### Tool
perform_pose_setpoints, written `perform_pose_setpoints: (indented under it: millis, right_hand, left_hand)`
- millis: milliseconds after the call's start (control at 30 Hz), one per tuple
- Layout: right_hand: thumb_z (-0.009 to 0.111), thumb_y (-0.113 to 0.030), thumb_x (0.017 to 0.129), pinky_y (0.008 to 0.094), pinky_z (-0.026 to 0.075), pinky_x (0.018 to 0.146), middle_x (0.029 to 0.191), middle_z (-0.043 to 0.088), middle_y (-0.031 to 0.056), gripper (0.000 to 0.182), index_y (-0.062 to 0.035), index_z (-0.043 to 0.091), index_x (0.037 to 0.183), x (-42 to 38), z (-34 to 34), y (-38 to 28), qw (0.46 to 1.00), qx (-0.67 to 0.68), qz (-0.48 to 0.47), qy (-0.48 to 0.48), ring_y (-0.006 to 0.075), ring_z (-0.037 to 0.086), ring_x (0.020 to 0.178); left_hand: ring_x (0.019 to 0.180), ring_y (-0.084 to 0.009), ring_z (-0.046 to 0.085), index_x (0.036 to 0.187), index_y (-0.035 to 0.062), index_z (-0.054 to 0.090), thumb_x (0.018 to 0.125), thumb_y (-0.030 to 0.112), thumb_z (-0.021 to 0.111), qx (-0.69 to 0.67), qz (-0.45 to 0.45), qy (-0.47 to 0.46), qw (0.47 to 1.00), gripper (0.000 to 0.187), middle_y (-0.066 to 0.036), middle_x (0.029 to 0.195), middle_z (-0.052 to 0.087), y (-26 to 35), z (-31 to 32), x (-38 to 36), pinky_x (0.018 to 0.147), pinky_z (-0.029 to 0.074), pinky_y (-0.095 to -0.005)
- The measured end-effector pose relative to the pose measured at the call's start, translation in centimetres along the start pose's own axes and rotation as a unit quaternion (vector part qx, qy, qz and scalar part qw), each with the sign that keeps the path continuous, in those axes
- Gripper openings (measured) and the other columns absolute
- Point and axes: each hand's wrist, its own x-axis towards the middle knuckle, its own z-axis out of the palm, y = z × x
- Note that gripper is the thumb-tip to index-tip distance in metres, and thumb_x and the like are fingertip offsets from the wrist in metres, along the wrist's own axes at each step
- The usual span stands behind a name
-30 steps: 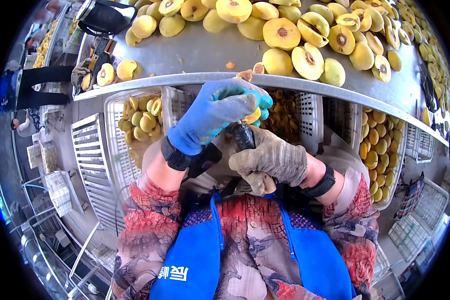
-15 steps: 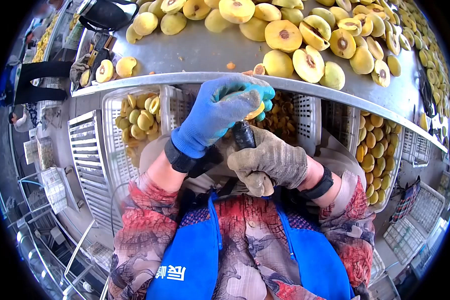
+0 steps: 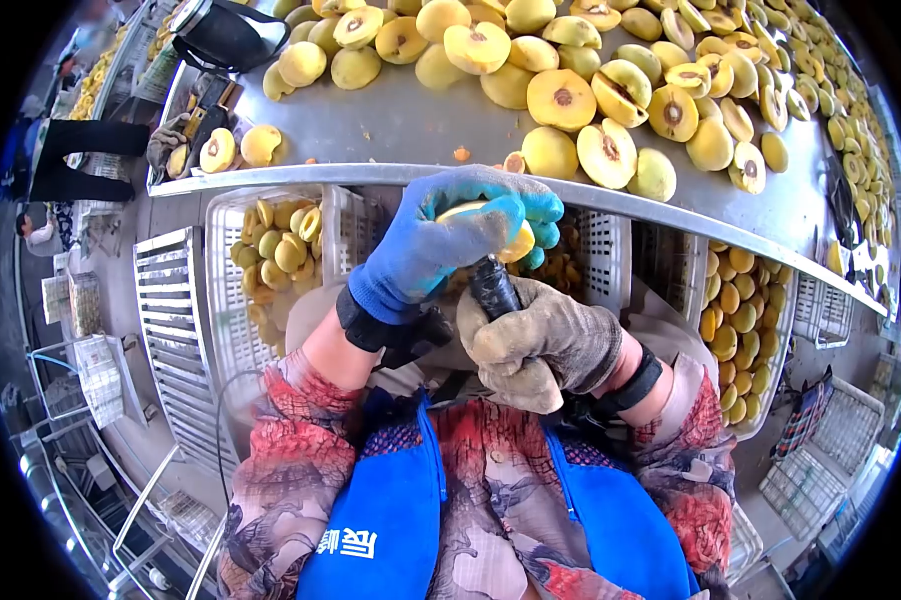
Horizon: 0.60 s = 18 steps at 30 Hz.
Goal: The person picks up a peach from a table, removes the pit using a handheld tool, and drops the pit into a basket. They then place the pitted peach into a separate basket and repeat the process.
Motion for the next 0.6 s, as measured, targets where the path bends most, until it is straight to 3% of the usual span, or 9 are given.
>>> perform_pose_setpoints:
  millis: [67, 100, 200, 233, 267, 333, 367, 467, 600]
  right_hand:
    - [0.062, -0.012, 0.079, 0.0254, 0.035, 0.031, 0.054, 0.049, 0.0046, 0.014, -0.0054, 0.05, 0.083, 0.0, 1.0, -0.8, 0.989, -0.114, -0.03, 0.089, 0.0122, 0.044, 0.034]
    - [0.062, -0.013, 0.078, 0.0266, 0.039, 0.033, 0.056, 0.05, 0.0045, 0.017, -0.0049, 0.05, 0.086, 0.0, 0.7, -1.0, 0.986, -0.141, -0.024, 0.085, 0.013, 0.047, 0.036]
    - [0.07, -0.018, 0.074, 0.0238, 0.038, 0.032, 0.051, 0.052, 0.0044, 0.025, -0.0054, 0.051, 0.084, 0.2, 2.1, -1.7, 0.941, -0.264, -0.018, 0.211, 0.013, 0.049, 0.036]
    - [0.071, -0.022, 0.073, 0.0295, 0.048, 0.043, 0.062, 0.059, 0.0091, 0.036, -0.0042, 0.052, 0.099, 0.2, 1.9, -2.3, 0.926, -0.303, 0.02, 0.223, 0.0205, 0.06, 0.048]
    - [0.07, -0.023, 0.073, 0.032, 0.05, 0.048, 0.067, 0.061, 0.0109, 0.04, -0.0046, 0.051, 0.103, 0.6, 1.1, -1.6, 0.867, -0.412, -0.032, 0.277, 0.0236, 0.062, 0.055]
    - [0.069, -0.024, 0.074, 0.0371, 0.053, 0.06, 0.078, 0.065, 0.0144, 0.047, -0.0054, 0.05, 0.112, 2.3, -1.1, 0.3, 0.696, -0.603, -0.131, 0.367, 0.0298, 0.066, 0.068]
    - [0.071, -0.029, 0.074, 0.0415, 0.052, 0.074, 0.093, 0.065, 0.018, 0.057, -0.0089, 0.046, 0.121, 2.5, -1.6, 0.1, 0.697, -0.606, -0.087, 0.374, 0.0354, 0.064, 0.087]
    - [0.07, -0.03, 0.075, 0.0428, 0.052, 0.07, 0.092, 0.064, 0.0206, 0.058, -0.011, 0.043, 0.123, 2.2, -1.2, -0.3, 0.653, -0.642, -0.083, 0.393, 0.0371, 0.063, 0.084]
    - [0.052, -0.013, 0.082, 0.0476, 0.05, 0.068, 0.088, 0.062, 0.0224, 0.028, -0.0034, 0.045, 0.107, 2.3, -2.2, 0.0, 0.585, -0.71, -0.107, 0.377, 0.0391, 0.062, 0.083]
  left_hand:
    - [0.083, -0.0241, 0.066, 0.108, -0.0057, 0.06, 0.083, 0.038, 0.064, 0.0, 0.0, -0.007, 1.0, 0.05, -0.016, 0.097, 0.065, -0.1, -0.4, 0.4, 0.077, 0.055, -0.0363]
    - [0.083, -0.024, 0.066, 0.108, -0.0054, 0.06, 0.083, 0.039, 0.063, 0.0, -0.001, -0.01, 1.0, 0.051, -0.016, 0.097, 0.065, 0.0, -0.5, 0.5, 0.077, 0.055, -0.0361]
    - [0.082, -0.0238, 0.066, 0.107, -0.0047, 0.06, 0.083, 0.041, 0.063, 0.038, 0.004, 0.024, 0.999, 0.051, -0.015, 0.095, 0.066, 0.6, 0.0, 0.8, 0.076, 0.054, -0.0351]
    - [0.081, -0.0231, 0.065, 0.104, -0.0044, 0.061, 0.084, 0.04, 0.062, 0.056, -0.003, 0.019, 0.998, 0.048, -0.015, 0.095, 0.065, 0.8, 0.0, 0.9, 0.076, 0.054, -0.0343]
    - [0.081, -0.0229, 0.065, 0.103, -0.0041, 0.061, 0.085, 0.039, 0.061, 0.062, -0.014, 0.023, 0.998, 0.047, -0.015, 0.094, 0.065, 0.9, 0.1, 1.1, 0.076, 0.054, -0.0341]
    - [0.081, -0.0224, 0.065, 0.102, -0.0037, 0.062, 0.087, 0.038, 0.059, 0.074, -0.036, 0.033, 0.996, 0.044, -0.014, 0.094, 0.065, 1.0, 0.1, 1.4, 0.076, 0.053, -0.0337]
    - [0.081, -0.0222, 0.064, 0.102, -0.0042, 0.061, 0.089, 0.035, 0.056, 0.079, -0.032, 0.03, 0.996, 0.042, -0.014, 0.093, 0.065, 0.8, 0.1, 1.5, 0.075, 0.053, -0.0338]
    - [0.08, -0.0224, 0.064, 0.103, -0.0051, 0.06, 0.09, 0.035, 0.055, 0.044, -0.005, 0.063, 0.997, 0.042, -0.014, 0.093, 0.065, 0.0, 0.2, 1.8, 0.073, 0.053, -0.0337]
    - [0.078, -0.0235, 0.064, 0.104, -0.0052, 0.058, 0.091, 0.039, 0.052, 0.012, -0.001, 0.13, 0.991, 0.046, -0.015, 0.093, 0.065, -0.4, 0.2, 2.2, 0.071, 0.054, -0.0333]
